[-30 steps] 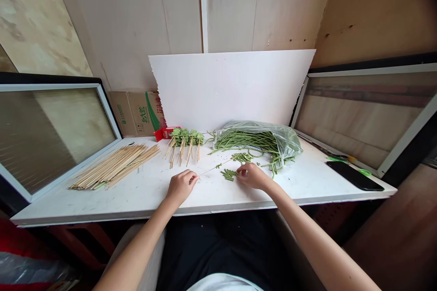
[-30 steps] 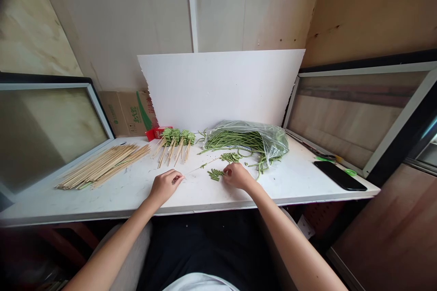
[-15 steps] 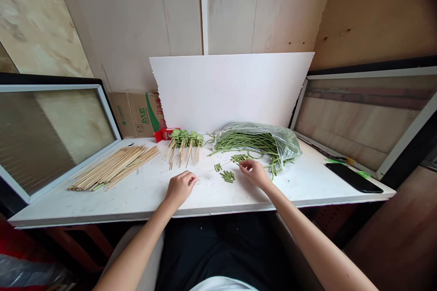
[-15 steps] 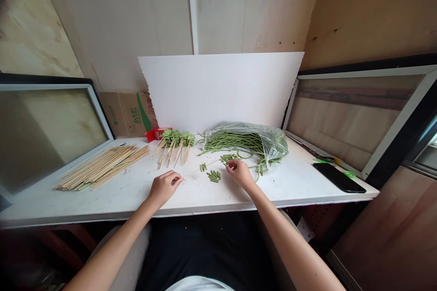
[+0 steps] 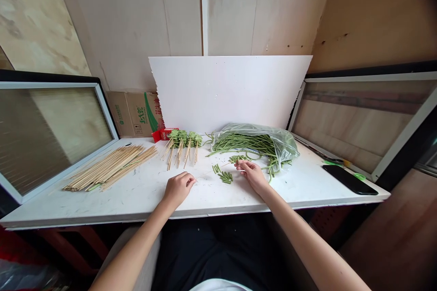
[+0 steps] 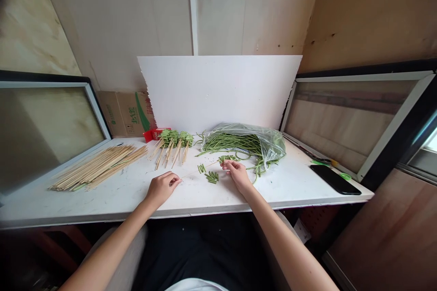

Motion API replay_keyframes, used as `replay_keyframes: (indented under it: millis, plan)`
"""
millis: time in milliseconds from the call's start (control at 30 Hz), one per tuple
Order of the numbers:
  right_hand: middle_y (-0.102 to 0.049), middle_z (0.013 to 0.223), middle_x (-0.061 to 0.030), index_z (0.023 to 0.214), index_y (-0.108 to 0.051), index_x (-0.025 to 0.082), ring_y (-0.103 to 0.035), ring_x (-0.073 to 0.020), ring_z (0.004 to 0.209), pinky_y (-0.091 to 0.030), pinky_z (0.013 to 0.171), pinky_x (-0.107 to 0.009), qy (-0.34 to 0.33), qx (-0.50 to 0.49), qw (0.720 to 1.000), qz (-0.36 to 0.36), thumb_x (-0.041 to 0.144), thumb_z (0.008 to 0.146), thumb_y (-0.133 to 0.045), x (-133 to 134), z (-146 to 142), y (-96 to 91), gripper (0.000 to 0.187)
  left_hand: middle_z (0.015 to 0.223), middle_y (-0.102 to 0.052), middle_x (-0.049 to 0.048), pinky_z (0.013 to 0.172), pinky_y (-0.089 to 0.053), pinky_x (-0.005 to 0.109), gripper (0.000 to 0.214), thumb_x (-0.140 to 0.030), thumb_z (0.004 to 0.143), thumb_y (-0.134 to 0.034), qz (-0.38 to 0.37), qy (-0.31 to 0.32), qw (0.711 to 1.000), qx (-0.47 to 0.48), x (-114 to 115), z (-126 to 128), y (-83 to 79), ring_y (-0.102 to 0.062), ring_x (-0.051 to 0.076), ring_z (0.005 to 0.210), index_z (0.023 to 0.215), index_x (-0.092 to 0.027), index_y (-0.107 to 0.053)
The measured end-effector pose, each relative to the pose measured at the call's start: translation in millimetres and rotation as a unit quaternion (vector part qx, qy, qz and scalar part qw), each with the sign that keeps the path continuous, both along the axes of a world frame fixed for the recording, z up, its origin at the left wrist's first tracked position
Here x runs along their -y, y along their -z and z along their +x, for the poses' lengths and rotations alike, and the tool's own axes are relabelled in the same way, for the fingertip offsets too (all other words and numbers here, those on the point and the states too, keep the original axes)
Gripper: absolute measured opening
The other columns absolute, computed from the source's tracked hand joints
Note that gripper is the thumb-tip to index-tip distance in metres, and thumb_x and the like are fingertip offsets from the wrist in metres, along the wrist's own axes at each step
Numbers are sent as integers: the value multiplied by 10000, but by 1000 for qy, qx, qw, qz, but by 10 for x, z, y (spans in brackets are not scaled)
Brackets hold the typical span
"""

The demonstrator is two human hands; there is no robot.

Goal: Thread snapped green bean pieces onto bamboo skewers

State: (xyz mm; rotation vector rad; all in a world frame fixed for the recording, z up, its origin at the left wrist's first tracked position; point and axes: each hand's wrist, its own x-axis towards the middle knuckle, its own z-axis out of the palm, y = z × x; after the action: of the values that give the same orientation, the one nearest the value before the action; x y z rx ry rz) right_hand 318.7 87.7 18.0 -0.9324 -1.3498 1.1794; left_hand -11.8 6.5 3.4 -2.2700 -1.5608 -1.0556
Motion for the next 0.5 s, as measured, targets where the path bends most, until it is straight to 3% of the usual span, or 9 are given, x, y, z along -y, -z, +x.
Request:
replay_keyframes:
  millis: [167, 367, 500]
  plan:
    - [-739, 954, -73, 949, -746, 211, -639, -215, 867, -463, 685, -286, 8, 32, 999, 17, 657, 791, -725, -4, 1, 6, 474, 837, -756, 1, 648, -442, 245, 107, -238, 924, -701, -1, 1, 1000, -1, 5, 6, -9, -696, 150, 725, 820, -214, -707]
    - [-764, 1004, -104, 1011, -762, 206, -667, -254, 941, -504, 714, -309, 44, 126, 990, 39, 760, 821, -618, 31, -2, -28, 604, 835, -754, 7, 644, -439, 246, 121, -242, 936, -681, 0, 4, 1000, -4, -3, 3, -3, -685, 151, 715, 822, -215, -712]
    - [-763, 1068, -109, 1035, -758, 202, -674, -245, 954, -511, 714, -297, 32, 123, 991, 36, 760, 835, -598, 30, -2, -20, 615, 830, -748, 10, 640, -433, 245, 125, -245, 934, -683, 0, 4, 1000, -5, -10, -1, 6, -673, 150, 705, 816, -217, -711]
